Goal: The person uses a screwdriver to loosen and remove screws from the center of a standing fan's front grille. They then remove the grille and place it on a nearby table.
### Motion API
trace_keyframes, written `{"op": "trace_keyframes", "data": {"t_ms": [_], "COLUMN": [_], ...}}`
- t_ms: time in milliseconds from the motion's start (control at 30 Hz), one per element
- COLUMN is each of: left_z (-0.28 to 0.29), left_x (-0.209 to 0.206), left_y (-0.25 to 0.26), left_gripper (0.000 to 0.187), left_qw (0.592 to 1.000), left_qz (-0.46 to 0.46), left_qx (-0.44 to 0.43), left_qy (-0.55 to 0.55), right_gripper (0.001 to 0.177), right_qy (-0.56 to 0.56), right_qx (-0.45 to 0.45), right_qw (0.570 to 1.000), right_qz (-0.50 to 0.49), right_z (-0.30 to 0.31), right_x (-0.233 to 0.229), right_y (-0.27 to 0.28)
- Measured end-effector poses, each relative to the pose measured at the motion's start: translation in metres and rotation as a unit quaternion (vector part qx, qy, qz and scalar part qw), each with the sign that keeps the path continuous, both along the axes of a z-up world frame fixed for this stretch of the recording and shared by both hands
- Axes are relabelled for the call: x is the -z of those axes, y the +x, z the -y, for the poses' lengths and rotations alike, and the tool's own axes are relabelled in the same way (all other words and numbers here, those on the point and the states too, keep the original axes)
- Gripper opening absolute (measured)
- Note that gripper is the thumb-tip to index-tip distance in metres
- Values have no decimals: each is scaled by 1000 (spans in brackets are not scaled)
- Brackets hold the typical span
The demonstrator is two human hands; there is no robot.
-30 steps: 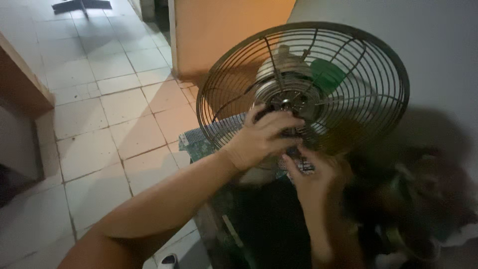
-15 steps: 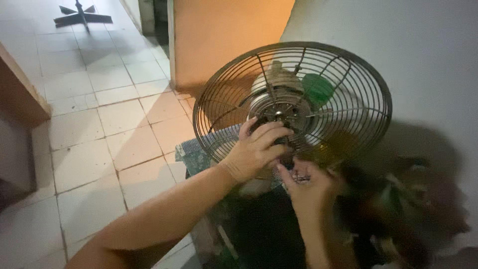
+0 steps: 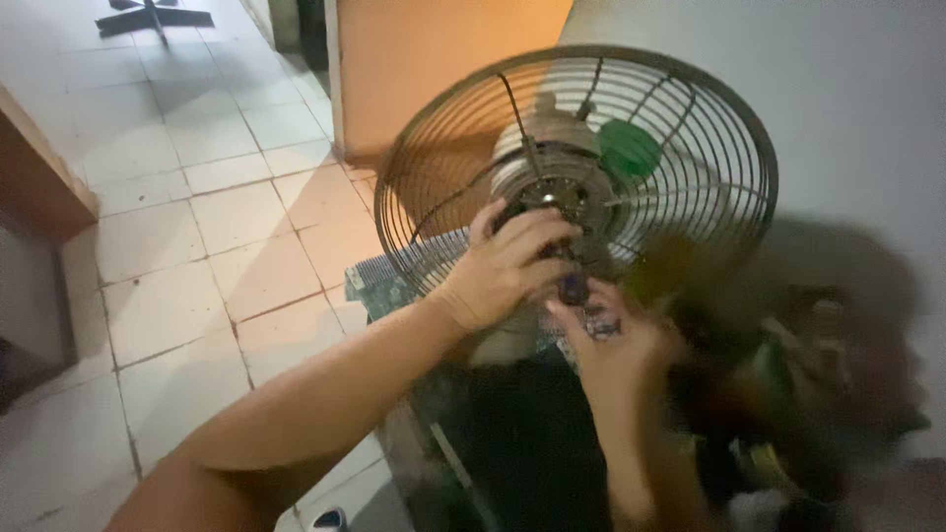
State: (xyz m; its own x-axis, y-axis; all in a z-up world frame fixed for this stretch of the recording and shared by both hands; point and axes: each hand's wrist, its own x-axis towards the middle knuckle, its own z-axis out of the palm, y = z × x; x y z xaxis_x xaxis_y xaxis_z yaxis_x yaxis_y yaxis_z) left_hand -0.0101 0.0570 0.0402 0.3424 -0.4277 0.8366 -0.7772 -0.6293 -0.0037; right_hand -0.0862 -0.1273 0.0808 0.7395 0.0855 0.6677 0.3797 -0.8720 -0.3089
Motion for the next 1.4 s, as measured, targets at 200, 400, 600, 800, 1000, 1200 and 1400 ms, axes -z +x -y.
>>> {"op": "trace_keyframes", "data": {"t_ms": [200,400,600,800,1000,1200,1400], "left_z": [3,2,10,8,13,6,6], "left_x": [-6,-12,-10,-9,-17,-14,-14], "left_y": [-8,-11,-5,-2,-9,-11,-11], "left_gripper": [35,59,44,42,42,49,45], "left_qw": [999,998,996,997,995,996,994], "left_qz": [-21,-43,-69,-67,-91,-69,-92], "left_qx": [-29,38,58,42,32,63,53], "left_qy": [1,-5,10,-5,-11,-8,7], "right_gripper": [32,34,36,35,27,35,39], "right_qy": [-11,-70,-47,22,50,-111,-53], "right_qx": [-63,-67,-65,-80,-106,-42,-26], "right_qw": [991,987,988,993,989,981,994], "right_qz": [115,132,133,85,86,152,97], "right_z": [7,5,2,7,13,14,9], "right_x": [11,4,3,6,14,8,10], "right_y": [9,3,-1,-1,7,4,-1]}}
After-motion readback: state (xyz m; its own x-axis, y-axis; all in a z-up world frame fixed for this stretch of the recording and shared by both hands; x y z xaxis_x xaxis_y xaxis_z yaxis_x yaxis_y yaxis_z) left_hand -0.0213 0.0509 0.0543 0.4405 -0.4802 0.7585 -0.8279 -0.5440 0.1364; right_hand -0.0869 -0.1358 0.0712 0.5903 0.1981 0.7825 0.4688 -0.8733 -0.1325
